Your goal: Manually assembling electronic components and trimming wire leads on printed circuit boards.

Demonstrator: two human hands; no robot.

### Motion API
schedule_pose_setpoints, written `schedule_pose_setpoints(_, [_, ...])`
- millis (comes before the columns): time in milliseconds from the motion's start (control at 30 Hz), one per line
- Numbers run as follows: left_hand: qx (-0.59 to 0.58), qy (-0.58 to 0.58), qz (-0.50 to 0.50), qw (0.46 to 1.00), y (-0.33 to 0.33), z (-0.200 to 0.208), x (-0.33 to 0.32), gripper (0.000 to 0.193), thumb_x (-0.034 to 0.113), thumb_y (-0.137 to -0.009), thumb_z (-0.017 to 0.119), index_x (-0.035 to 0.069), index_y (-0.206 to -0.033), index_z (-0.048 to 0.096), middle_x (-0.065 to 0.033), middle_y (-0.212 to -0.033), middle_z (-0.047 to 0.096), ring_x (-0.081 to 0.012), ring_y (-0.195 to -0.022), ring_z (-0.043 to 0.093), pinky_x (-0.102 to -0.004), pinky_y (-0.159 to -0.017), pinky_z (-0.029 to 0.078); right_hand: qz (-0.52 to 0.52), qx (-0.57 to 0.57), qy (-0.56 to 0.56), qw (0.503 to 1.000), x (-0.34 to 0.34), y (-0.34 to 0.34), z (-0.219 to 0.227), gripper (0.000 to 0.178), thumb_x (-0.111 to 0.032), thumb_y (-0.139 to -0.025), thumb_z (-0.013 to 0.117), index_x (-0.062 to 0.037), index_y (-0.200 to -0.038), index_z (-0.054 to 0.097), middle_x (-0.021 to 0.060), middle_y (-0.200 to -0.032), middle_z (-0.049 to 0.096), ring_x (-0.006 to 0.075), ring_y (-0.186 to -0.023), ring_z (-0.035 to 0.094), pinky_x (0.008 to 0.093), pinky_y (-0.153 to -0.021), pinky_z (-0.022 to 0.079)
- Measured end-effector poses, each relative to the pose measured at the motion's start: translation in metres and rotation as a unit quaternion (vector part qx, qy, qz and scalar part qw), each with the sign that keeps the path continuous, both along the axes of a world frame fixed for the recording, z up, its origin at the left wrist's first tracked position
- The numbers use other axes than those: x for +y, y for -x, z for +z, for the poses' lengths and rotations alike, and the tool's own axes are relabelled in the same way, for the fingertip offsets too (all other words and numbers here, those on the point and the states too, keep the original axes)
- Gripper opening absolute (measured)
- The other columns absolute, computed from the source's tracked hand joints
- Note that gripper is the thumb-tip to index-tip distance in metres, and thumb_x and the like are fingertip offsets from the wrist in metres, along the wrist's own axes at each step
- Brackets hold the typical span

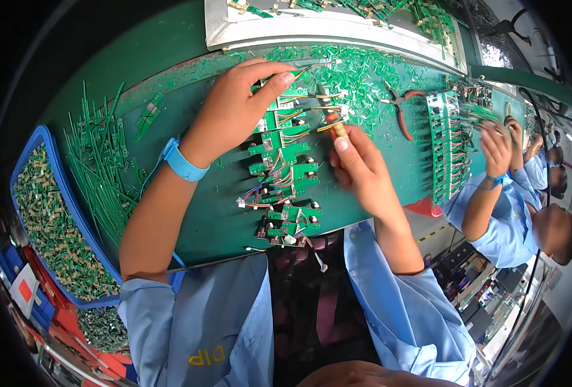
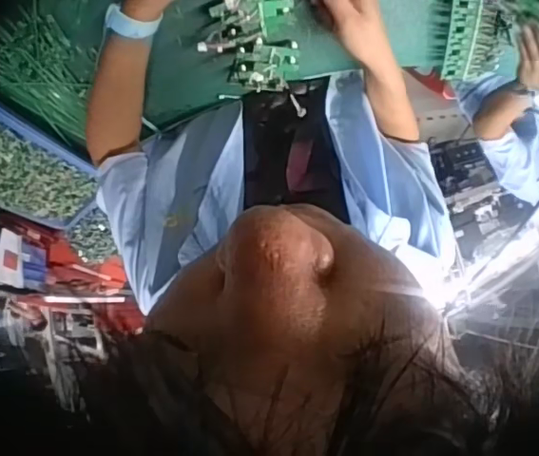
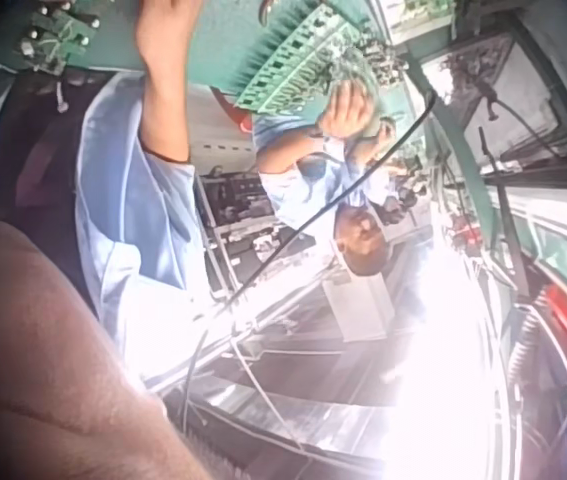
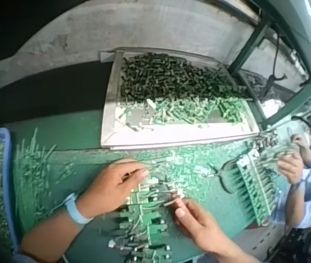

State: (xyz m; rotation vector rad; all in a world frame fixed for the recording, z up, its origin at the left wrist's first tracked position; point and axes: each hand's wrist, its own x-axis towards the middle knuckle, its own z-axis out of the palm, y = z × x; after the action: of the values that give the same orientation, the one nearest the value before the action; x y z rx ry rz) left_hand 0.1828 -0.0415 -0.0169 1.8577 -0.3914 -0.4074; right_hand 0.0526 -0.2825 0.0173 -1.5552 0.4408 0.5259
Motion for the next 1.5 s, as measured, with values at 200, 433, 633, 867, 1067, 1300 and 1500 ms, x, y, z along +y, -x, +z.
schedule_pose_setpoints(200, [-0.103,-0.014,0.008,0.995,0.015,0.012,0.012,0.058,0.021,-0.106,0.072,0.003,-0.16,0.06,-0.0138,-0.162,0.059,-0.0293,-0.141,0.062,-0.0388,-0.116,0.05,-0.006,0.02,-0.044,0.999,-0.011,0.037,0.004,0.04,-0.027,-0.117,0.059,-0.0033,-0.149,0.06,0.0011,-0.098,0.063,0.0075,-0.076,0.055,0.0226,-0.06,0.039])
schedule_pose_setpoints(433, [-0.142,-0.069,0.018,0.987,0.06,0.026,0.031,0.076,0.009,-0.094,0.081,0.006,-0.165,0.053,-0.0146,-0.165,0.055,-0.0329,-0.146,0.058,-0.0436,-0.122,0.047,0.009,0.04,-0.087,0.995,-0.008,0.054,0.004,0.039,-0.02,-0.116,0.06,-0.0033,-0.151,0.057,-0.0013,-0.095,0.06,0.0064,-0.072,0.053,0.0215,-0.06,0.04])
schedule_pose_setpoints(633, [-0.079,-0.061,0.155,0.983,0.104,0.019,0.043,0.068,0.0,-0.091,0.083,0.003,-0.154,0.059,-0.0136,-0.141,0.066,-0.0227,-0.119,0.065,-0.035,-0.101,0.053,-0.008,0.056,-0.137,0.989,-0.017,0.084,0.005,0.045,-0.021,-0.116,0.058,0.0008,-0.155,0.053,0.0052,-0.107,0.065,0.0106,-0.079,0.059,0.023,-0.063,0.047])
schedule_pose_setpoints(867, [0.088,0.078,0.23,0.966,0.143,0.01,0.048,0.048,-0.001,-0.098,0.079,0.001,-0.144,0.065,-0.0086,-0.117,0.072,-0.0149,-0.099,0.065,-0.0273,-0.087,0.052,0.0,0.067,-0.15,0.986,-0.013,0.104,0.002,0.044,-0.018,-0.116,0.058,-0.0012,-0.156,0.054,0.0021,-0.101,0.063,0.0086,-0.076,0.057,0.0224,-0.065,0.048])
schedule_pose_setpoints(1067, [0.175,0.048,0.211,0.96,0.136,0.016,0.042,0.026,0.001,-0.102,0.079,-0.002,-0.127,0.075,-0.0048,-0.098,0.076,-0.0104,-0.083,0.064,-0.0233,-0.076,0.051,0.036,0.047,-0.114,0.992,-0.016,0.081,0.001,0.048,-0.023,-0.117,0.055,0.0018,-0.158,0.053,0.0077,-0.113,0.068,0.0121,-0.087,0.062,0.0232,-0.067,0.049])
schedule_pose_setpoints(1300, [0.162,0.06,0.21,0.962,0.133,0.015,0.031,0.012,0.005,-0.102,0.082,-0.003,-0.11,0.081,-0.0017,-0.083,0.075,-0.0069,-0.07,0.059,-0.0212,-0.065,0.047,0.049,0.032,-0.103,0.993,-0.012,0.068,0.008,0.048,-0.025,-0.117,0.055,0.0012,-0.157,0.057,0.0075,-0.116,0.069,0.0128,-0.091,0.064,0.0239,-0.071,0.05])
schedule_pose_setpoints(1500, [0.165,0.061,0.194,0.965,0.131,0.011,0.034,0.013,0.005,-0.102,0.081,-0.002,-0.113,0.081,-0.0015,-0.084,0.074,-0.0065,-0.07,0.057,-0.0209,-0.064,0.045,0.055,0.005,-0.072,0.996,-0.006,0.067,0.008,0.047,-0.025,-0.117,0.055,-0.001,-0.157,0.057,0.0048,-0.112,0.068,0.0127,-0.089,0.061,0.0226,-0.071,0.046])
